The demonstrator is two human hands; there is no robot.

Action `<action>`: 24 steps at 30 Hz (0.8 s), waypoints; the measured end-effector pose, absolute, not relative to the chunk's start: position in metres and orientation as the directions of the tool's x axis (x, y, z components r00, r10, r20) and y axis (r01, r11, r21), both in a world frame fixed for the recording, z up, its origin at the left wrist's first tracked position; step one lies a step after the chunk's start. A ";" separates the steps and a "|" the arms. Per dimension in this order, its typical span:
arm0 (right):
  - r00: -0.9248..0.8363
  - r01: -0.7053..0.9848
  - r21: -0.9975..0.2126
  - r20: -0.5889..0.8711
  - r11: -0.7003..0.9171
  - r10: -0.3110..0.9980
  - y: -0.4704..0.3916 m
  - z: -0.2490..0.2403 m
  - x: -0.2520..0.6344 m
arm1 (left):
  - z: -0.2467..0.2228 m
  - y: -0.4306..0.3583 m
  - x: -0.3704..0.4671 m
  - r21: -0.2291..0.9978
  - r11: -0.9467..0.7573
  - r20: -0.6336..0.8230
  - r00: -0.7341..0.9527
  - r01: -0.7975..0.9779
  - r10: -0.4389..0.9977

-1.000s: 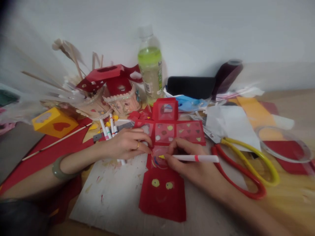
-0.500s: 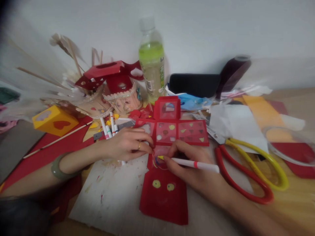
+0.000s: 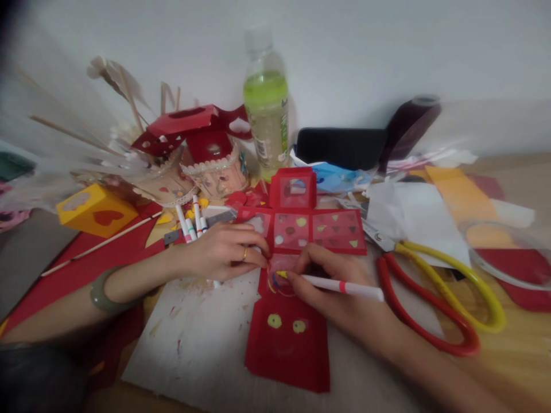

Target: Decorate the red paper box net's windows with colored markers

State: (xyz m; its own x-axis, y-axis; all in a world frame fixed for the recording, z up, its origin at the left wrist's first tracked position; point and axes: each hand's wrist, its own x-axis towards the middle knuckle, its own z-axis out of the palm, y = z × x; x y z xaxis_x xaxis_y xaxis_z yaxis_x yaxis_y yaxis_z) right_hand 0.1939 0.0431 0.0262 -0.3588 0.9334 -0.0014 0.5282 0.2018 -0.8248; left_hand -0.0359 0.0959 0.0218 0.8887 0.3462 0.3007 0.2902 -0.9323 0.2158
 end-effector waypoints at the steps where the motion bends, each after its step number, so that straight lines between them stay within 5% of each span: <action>1: -0.369 0.522 -0.829 -0.005 0.203 0.930 0.043 0.025 0.194 | 0.022 0.096 -0.036 0.216 -0.932 0.302 0.888 0.290 0.346; 24: -0.381 0.517 -0.835 -0.025 0.190 0.924 0.042 0.023 0.197 | 0.023 0.096 -0.036 0.208 -0.933 0.294 0.891 0.294 0.346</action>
